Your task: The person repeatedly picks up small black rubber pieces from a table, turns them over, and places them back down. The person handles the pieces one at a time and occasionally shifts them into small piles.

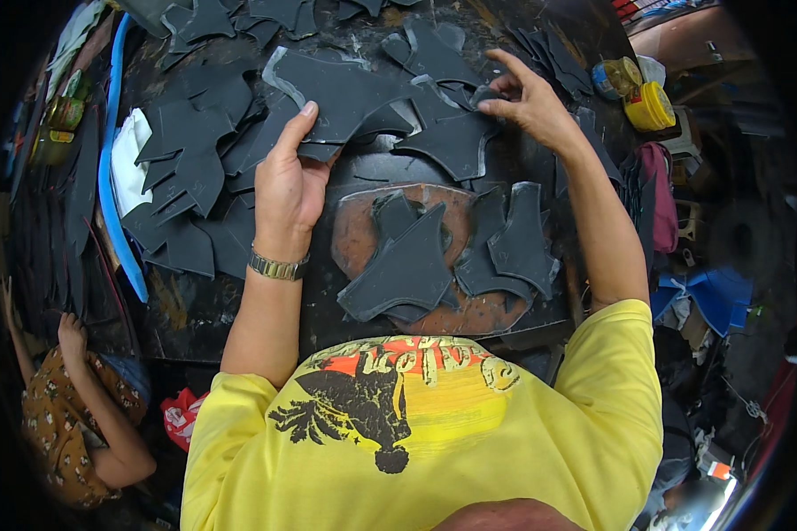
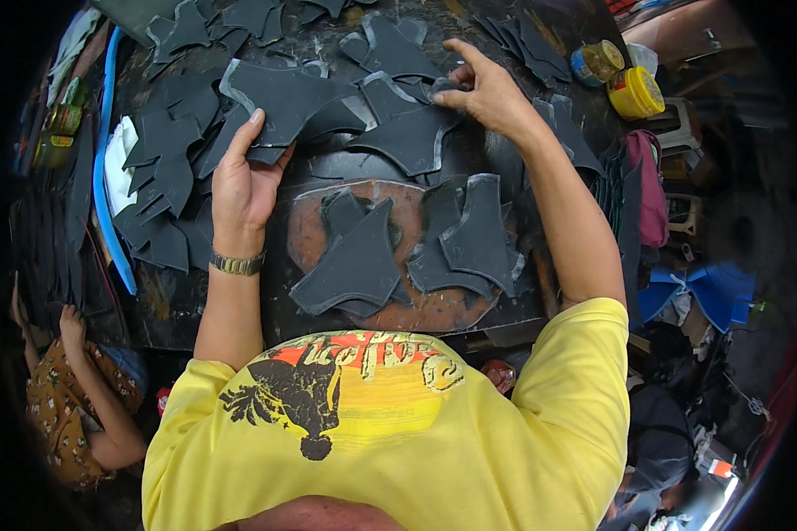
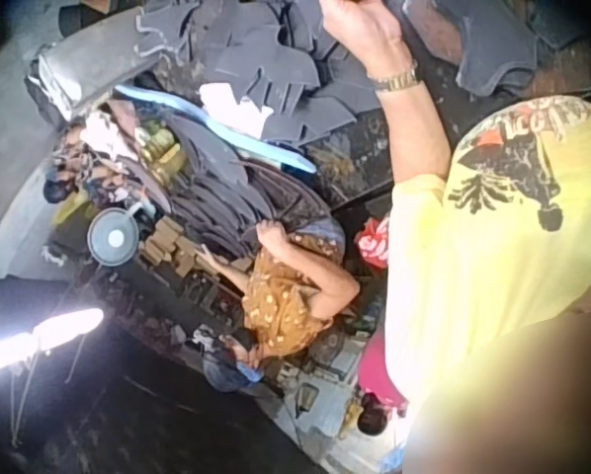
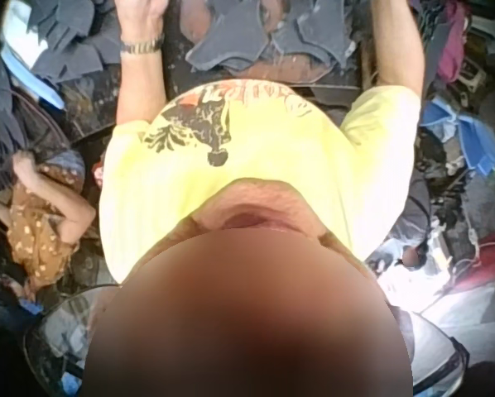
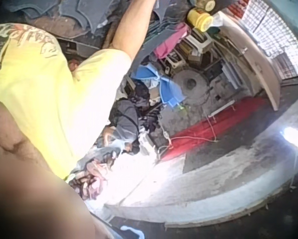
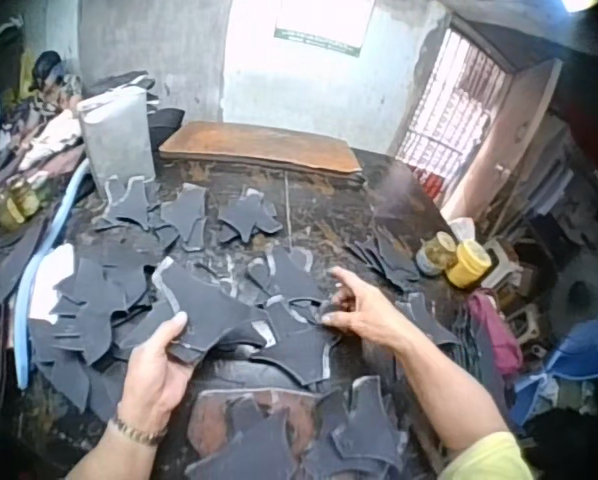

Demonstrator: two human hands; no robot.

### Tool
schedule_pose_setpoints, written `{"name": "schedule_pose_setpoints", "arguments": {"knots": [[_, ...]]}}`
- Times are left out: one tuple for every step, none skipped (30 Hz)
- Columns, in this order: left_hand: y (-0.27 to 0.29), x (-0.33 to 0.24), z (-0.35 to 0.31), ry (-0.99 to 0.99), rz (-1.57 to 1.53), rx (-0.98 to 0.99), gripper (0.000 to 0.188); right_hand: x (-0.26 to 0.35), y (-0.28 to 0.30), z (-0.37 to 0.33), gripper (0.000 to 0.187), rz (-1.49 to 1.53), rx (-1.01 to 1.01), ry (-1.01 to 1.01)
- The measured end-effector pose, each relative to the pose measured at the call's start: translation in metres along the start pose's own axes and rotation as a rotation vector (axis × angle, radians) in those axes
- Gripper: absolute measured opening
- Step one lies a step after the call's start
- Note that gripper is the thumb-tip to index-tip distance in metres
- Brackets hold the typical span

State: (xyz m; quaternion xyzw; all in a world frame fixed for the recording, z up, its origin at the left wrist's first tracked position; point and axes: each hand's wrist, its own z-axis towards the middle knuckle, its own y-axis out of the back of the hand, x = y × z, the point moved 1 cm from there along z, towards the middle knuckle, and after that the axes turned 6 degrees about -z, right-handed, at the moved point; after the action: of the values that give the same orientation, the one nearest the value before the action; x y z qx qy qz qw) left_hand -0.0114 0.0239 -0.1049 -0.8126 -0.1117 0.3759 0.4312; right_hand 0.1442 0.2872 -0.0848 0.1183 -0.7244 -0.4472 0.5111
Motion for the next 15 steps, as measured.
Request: {"name": "schedule_pose_setpoints", "arguments": {"knots": [[0.000, -0.002, 0.000, -0.009, -0.007, -0.013, 0.019, 0.002, -0.001, -0.001, 0.072, 0.034, 0.038, -0.044], [0.000, -0.004, 0.000, -0.060, -0.007, -0.013, 0.019, 0.003, -0.002, -0.005, 0.077, 0.060, 0.054, -0.058], [0.001, -0.006, 0.000, -0.108, -0.011, -0.022, 0.020, 0.004, -0.002, -0.008, 0.077, 0.058, 0.059, -0.027], [0.001, -0.008, 0.001, -0.153, -0.016, -0.032, 0.020, 0.005, -0.002, -0.012, 0.077, 0.043, 0.064, -0.040], [0.002, -0.009, 0.002, -0.178, -0.019, -0.039, 0.021, 0.005, -0.002, -0.014, 0.077, 0.017, 0.070, -0.073], [0.003, -0.009, 0.002, -0.200, -0.022, -0.045, 0.021, 0.005, -0.001, -0.015, 0.078, 0.004, 0.087, -0.066], [0.003, -0.009, 0.003, -0.216, -0.029, -0.069, 0.022, 0.006, 0.001, -0.016, 0.077, -0.020, 0.094, -0.039], [0.004, -0.007, 0.003, -0.217, -0.028, -0.065, 0.022, 0.007, 0.005, -0.016, 0.076, -0.061, 0.102, -0.047], [0.004, -0.005, 0.003, -0.215, -0.032, -0.080, 0.023, 0.008, 0.009, -0.016, 0.076, -0.093, 0.110, -0.023], [0.004, -0.004, 0.003, -0.215, -0.036, -0.095, 0.023, 0.009, 0.012, -0.013, 0.074, -0.189, 0.047, -0.004], [0.004, -0.004, 0.003, -0.217, -0.036, -0.099, 0.023, 0.011, 0.014, -0.007, 0.072, -0.277, -0.015, 0.047], [0.003, -0.004, 0.003, -0.219, -0.037, -0.102, 0.023, 0.013, 0.016, -0.001, 0.070, -0.366, -0.077, 0.081], [0.003, -0.004, 0.003, -0.214, -0.043, -0.120, 0.023, 0.015, 0.013, 0.004, 0.067, -0.364, -0.100, 0.192], [0.003, -0.004, 0.003, -0.230, -0.043, -0.105, 0.023, 0.017, 0.008, 0.010, 0.064, -0.364, -0.124, 0.287], [0.002, -0.005, 0.003, -0.242, -0.049, -0.104, 0.023, 0.019, 0.003, 0.014, 0.060, -0.374, -0.139, 0.347]]}}
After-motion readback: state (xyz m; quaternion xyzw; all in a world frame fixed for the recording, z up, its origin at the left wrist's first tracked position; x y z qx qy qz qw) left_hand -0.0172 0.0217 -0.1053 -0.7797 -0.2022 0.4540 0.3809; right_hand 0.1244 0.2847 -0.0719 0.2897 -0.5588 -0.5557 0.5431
